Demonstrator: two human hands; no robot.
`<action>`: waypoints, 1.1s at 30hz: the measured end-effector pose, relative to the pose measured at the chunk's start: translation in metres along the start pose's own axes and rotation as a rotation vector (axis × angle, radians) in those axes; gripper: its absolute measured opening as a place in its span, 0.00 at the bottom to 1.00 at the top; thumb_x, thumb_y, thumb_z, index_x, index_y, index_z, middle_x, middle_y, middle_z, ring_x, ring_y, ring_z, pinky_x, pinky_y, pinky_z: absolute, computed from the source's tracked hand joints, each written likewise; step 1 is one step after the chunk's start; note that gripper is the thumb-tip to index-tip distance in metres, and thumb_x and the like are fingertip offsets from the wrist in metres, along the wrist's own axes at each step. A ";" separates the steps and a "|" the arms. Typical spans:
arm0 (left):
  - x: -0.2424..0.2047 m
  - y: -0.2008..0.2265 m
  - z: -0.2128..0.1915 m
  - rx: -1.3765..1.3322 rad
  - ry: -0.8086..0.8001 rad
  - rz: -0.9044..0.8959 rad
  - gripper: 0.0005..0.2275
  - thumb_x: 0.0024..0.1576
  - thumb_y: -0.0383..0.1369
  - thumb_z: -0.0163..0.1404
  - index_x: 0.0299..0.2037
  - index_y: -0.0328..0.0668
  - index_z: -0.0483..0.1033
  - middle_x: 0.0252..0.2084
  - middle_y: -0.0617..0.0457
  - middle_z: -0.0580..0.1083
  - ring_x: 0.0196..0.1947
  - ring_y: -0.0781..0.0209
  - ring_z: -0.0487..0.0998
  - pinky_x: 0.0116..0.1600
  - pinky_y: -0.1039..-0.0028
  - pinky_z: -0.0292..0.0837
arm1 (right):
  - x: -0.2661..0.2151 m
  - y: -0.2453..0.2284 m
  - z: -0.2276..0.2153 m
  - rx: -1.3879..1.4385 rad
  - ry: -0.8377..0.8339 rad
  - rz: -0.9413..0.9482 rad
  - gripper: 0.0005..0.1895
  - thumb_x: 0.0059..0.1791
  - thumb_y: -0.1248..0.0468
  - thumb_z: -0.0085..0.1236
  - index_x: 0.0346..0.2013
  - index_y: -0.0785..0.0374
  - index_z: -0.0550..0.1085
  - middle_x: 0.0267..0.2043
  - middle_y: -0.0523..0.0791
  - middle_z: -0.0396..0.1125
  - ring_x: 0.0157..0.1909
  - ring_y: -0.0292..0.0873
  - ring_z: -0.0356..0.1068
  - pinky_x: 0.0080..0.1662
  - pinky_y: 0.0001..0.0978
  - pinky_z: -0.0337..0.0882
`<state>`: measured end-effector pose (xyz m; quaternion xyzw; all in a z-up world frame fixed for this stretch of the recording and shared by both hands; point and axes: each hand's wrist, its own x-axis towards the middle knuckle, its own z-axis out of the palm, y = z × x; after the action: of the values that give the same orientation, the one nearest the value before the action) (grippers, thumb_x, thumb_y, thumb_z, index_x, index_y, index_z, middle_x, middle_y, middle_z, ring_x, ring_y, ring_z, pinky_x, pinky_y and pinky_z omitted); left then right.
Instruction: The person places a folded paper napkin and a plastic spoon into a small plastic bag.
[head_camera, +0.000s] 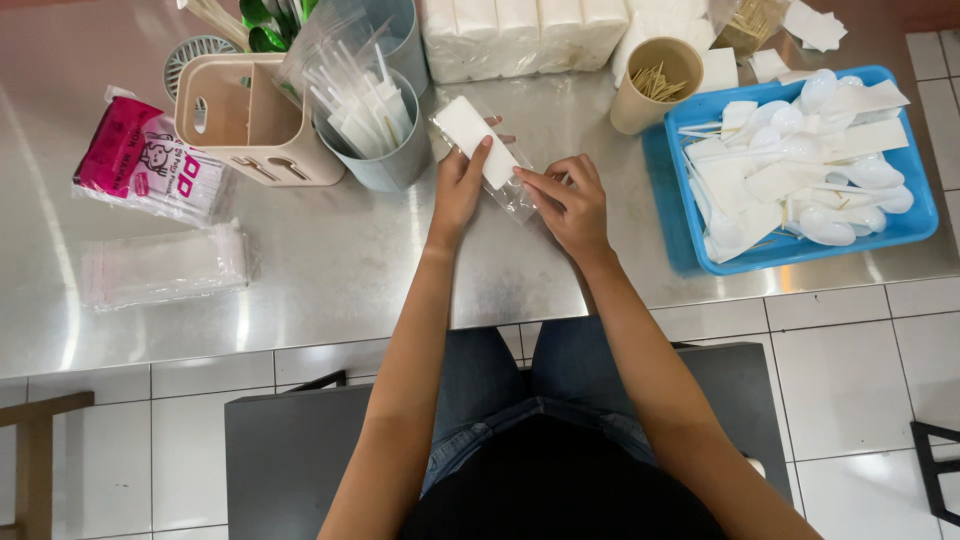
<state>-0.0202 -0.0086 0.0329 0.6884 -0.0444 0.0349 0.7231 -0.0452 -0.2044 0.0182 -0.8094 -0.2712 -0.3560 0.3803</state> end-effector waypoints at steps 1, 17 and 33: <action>-0.004 0.001 0.004 -0.001 0.000 0.000 0.21 0.76 0.49 0.49 0.66 0.41 0.82 0.60 0.44 0.84 0.61 0.51 0.86 0.70 0.58 0.79 | -0.002 -0.001 0.000 -0.001 0.000 0.000 0.10 0.59 0.63 0.70 0.54 0.50 0.90 0.39 0.41 0.67 0.40 0.43 0.68 0.43 0.35 0.73; -0.007 -0.050 0.023 -0.720 -0.072 -0.038 0.20 0.77 0.30 0.39 0.77 0.28 0.63 0.58 0.30 0.80 0.60 0.36 0.85 0.70 0.48 0.79 | -0.006 0.003 0.004 -0.046 0.043 -0.066 0.10 0.57 0.67 0.71 0.53 0.54 0.90 0.38 0.43 0.69 0.35 0.44 0.70 0.39 0.36 0.72; 0.007 -0.100 0.015 -0.395 -0.103 0.076 0.22 0.78 0.38 0.49 0.78 0.38 0.64 0.49 0.48 0.80 0.53 0.52 0.88 0.67 0.61 0.83 | -0.007 -0.001 0.001 -0.021 0.094 -0.006 0.12 0.57 0.71 0.68 0.56 0.60 0.87 0.40 0.44 0.81 0.27 0.42 0.73 0.34 0.34 0.72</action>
<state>-0.0022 -0.0285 -0.0646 0.5318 -0.1132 0.0178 0.8391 -0.0501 -0.2040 0.0130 -0.7949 -0.2516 -0.3976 0.3831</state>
